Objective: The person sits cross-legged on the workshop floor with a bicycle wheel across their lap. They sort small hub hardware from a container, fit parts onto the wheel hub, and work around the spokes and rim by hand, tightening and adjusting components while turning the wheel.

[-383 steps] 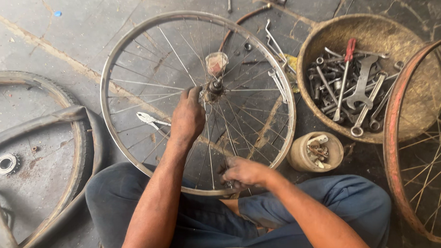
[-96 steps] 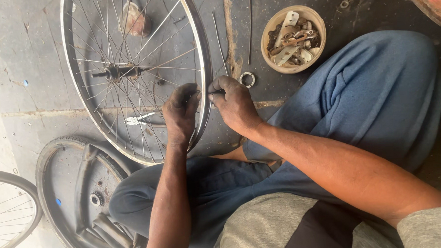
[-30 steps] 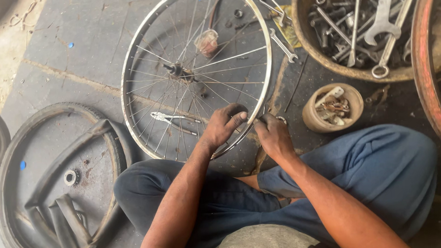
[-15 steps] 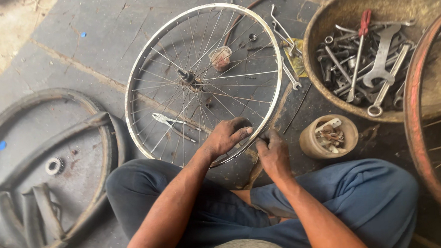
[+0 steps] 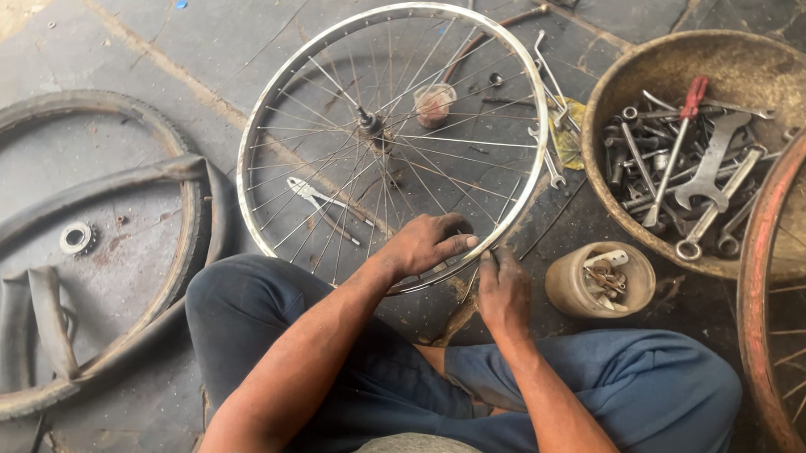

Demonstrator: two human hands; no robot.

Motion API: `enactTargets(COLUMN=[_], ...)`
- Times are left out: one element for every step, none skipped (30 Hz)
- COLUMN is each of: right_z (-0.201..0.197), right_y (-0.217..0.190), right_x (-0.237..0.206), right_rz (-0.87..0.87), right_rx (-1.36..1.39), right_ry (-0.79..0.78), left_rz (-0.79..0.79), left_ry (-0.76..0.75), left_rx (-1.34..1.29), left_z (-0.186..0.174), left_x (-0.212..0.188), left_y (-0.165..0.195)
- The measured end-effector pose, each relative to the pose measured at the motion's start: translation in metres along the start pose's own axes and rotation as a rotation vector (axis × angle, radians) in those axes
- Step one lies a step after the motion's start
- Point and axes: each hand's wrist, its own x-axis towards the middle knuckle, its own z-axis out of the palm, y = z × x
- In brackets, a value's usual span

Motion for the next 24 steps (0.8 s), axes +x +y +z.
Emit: enactTargets(right_z=[0.000, -0.001, -0.001, -0.001, -0.001, -0.001, -0.001, -0.001, -0.002, -0.002, -0.002, -0.002, -0.002, -0.001, -0.001, 0.000, 0.001, 0.002, 0.003, 0.003, 0.003, 0.003, 0.003, 0.003], right_y=[-0.001, -0.001, -0.001, -0.001, -0.001, -0.001, 0.000, 0.001, 0.001, 0.002, 0.002, 0.003, 0.004, 0.004, 0.005, 0.005, 0.006, 0.007, 0.008, 0.009, 0.010, 0.012, 0.013, 0.013], right_x=[0.000, 0.000, 0.000, 0.000, 0.000, 0.000, 0.000, -0.001, -0.001, -0.001, -0.001, -0.001, -0.002, -0.001, 0.000, -0.001, 0.000, 0.000, 0.000, 0.001, 0.000, 0.001, 0.001, 0.001], right_rz=[0.022, 0.047, 0.073, 0.046, 0.017, -0.012, -0.037, -0.062, -0.085, -0.098, -0.110, -0.121, -0.108, -0.096, -0.085, -0.076, -0.068, -0.057, -0.061, -0.063, -0.067, -0.058, -0.050, -0.044], right_rx=[0.020, 0.039, 0.056, 0.052, 0.048, 0.045, 0.016, -0.012, -0.039, -0.026, -0.014, -0.003, 0.004, 0.012, 0.023, 0.010, -0.001, -0.012, -0.005, 0.000, 0.005, -0.006, -0.015, -0.021], right_ry=[-0.004, -0.008, -0.010, -0.014, -0.017, -0.019, -0.009, 0.003, 0.013, 0.028, 0.042, 0.054, 0.034, 0.014, -0.004, 0.003, 0.011, 0.016, 0.027, 0.037, 0.046, 0.034, 0.023, 0.016], left_rz=[0.002, 0.008, 0.016, 0.025, 0.016, 0.008, 0.001, 0.005, 0.008, 0.009, 0.012, 0.014, 0.016, 0.019, 0.023, 0.029, 0.013, -0.007, -0.030, -0.015, 0.000, 0.016, 0.000, -0.014], left_ry=[0.002, 0.003, 0.001, -0.001, -0.003, -0.006, -0.010, -0.004, 0.002, 0.006, 0.004, 0.002, 0.000, 0.003, 0.007, 0.010, 0.004, -0.003, -0.011, 0.003, 0.017, 0.031, 0.032, 0.033], left_rx=[0.002, 0.007, 0.012, 0.015, 0.016, 0.020, 0.025, 0.014, 0.003, -0.010, 0.002, 0.013, 0.024, 0.024, 0.028, 0.037, 0.029, 0.019, 0.003, 0.000, -0.003, -0.005, -0.014, -0.017], left_z=[0.000, 0.000, 0.000, 0.001, 0.001, 0.001, 0.001, 0.001, 0.001, 0.002, 0.002, 0.002, 0.001, 0.002, 0.002, 0.000, -0.001, 0.000, 0.001, 0.001, 0.001, 0.002, 0.003, 0.002], left_x=[0.000, 0.000, 0.001, 0.001, 0.001, 0.001, 0.002, 0.002, 0.002, 0.002, 0.002, 0.002, 0.002, 0.002, 0.001, 0.002, 0.002, 0.002, 0.001, 0.001, 0.002, 0.002, 0.001, 0.002], left_y=[-0.001, -0.001, -0.002, -0.002, -0.002, -0.002, -0.003, -0.003, -0.003, -0.003, -0.003, -0.003, -0.003, -0.003, -0.003, -0.003, -0.003, -0.002, -0.002, -0.002, -0.003, -0.003, -0.003, -0.004])
